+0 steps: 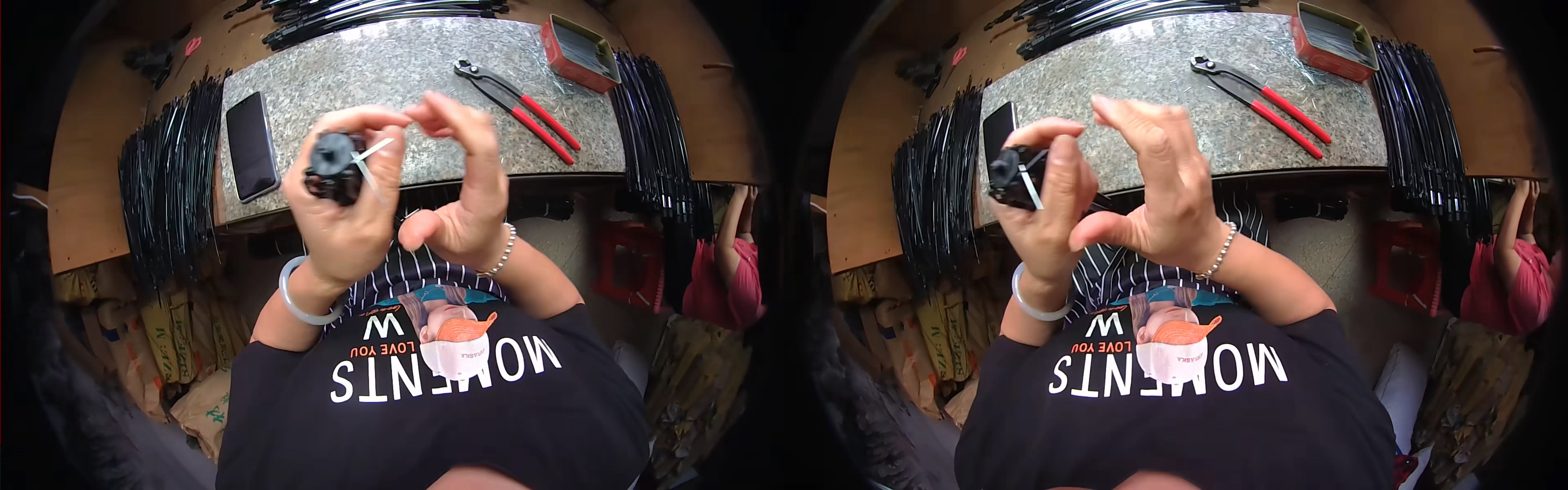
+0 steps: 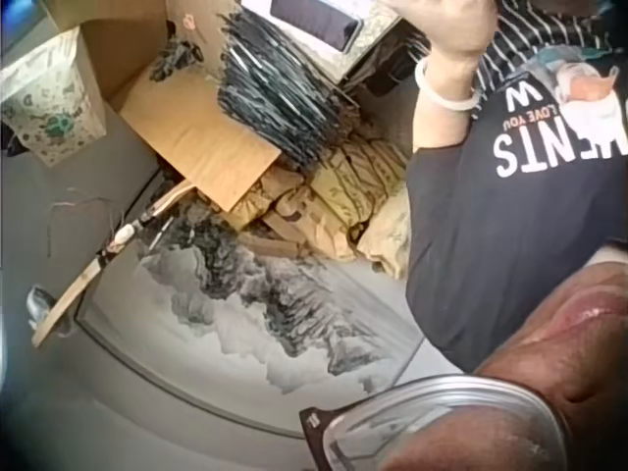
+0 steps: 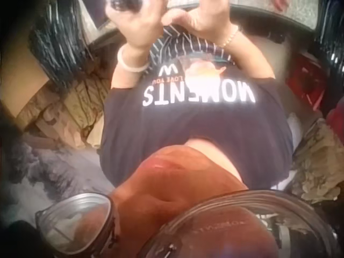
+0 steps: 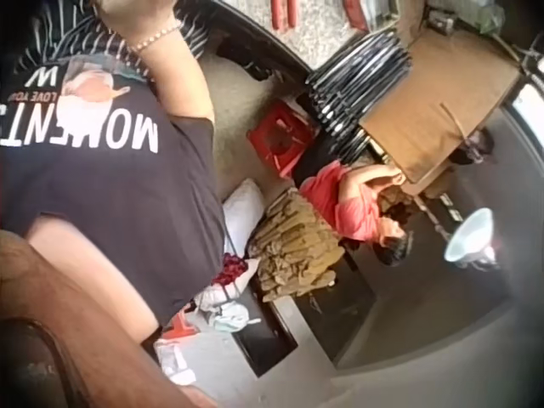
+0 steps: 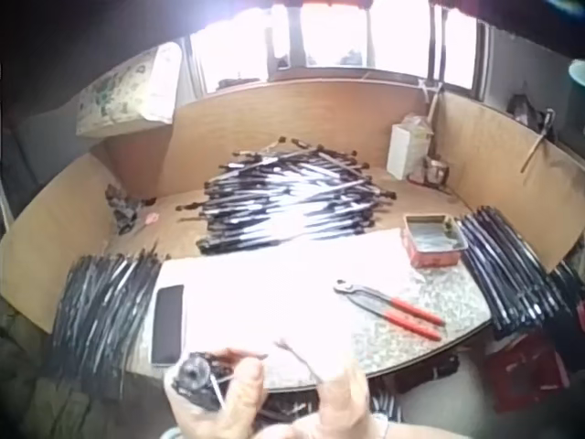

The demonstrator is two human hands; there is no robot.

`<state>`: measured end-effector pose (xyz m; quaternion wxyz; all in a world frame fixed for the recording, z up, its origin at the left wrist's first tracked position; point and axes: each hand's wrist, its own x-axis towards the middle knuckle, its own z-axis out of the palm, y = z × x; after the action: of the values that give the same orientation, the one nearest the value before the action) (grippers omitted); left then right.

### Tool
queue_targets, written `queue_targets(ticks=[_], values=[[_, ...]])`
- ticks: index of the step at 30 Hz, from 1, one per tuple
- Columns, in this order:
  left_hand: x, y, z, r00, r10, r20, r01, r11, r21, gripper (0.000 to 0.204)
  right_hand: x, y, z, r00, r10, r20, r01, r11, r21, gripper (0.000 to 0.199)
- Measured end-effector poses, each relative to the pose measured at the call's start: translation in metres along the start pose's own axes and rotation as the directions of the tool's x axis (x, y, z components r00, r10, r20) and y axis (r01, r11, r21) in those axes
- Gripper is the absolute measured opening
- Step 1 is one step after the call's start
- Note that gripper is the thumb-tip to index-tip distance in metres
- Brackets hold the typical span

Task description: The person assembles umbrella frames by threading ribs onto a wire, fastening them to an umbrella shaft mechanism, and cutting the wire with pliers. The person also bundles assembled ribs with a plastic strap and threads additional ribs onto wire.

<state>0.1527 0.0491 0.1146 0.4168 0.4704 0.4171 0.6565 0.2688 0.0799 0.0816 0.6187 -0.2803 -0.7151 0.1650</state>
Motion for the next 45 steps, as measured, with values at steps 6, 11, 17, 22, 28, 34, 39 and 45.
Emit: queue_targets(ticks=[6,11,17,22,28,34,39,45], values=[[0.0,-0.001,0.0,0.961,0.248,0.124,-0.271,0.931,0.245,0.011,0.023,-0.016,-0.033,0.926,-0.306,0.222,0.353,0.911,-0.214,0.032],[-0.004,0.015,-0.007,0.968,0.176,0.179,-0.205,0.965,0.161,0.013,0.006,0.014,-0.024,0.905,0.425,0.014,-0.416,0.877,0.24,0.02],[-0.013,0.008,-0.015,0.887,0.355,0.294,-0.38,0.925,0.029,0.022,0.031,0.038,0.062,0.794,0.065,0.605,0.212,0.902,-0.375,0.035],[-0.011,0.013,-0.029,0.881,0.323,0.344,-0.298,0.946,-0.124,0.03,0.036,0.071,0.145,0.712,-0.076,0.698,0.436,0.827,-0.355,0.04],[-0.007,0.009,-0.045,0.884,0.353,0.307,-0.325,0.935,-0.138,0.031,0.036,0.082,0.18,0.675,-0.037,0.737,0.443,0.819,-0.364,0.046],[-0.001,0.007,-0.056,0.905,0.323,0.275,-0.29,0.944,-0.154,0.028,0.044,0.073,0.168,0.75,-0.082,0.657,0.333,0.904,-0.267,0.046],[-0.004,0.0,-0.052,0.92,0.333,0.205,-0.3,0.937,-0.178,0.024,0.03,0.059,0.147,0.694,-0.032,0.719,0.276,0.934,-0.225,0.047],[-0.005,0.001,-0.05,0.924,0.335,0.184,-0.299,0.934,-0.196,0.021,0.019,0.042,0.14,0.61,-0.08,0.788,0.247,0.964,-0.094,0.048]])
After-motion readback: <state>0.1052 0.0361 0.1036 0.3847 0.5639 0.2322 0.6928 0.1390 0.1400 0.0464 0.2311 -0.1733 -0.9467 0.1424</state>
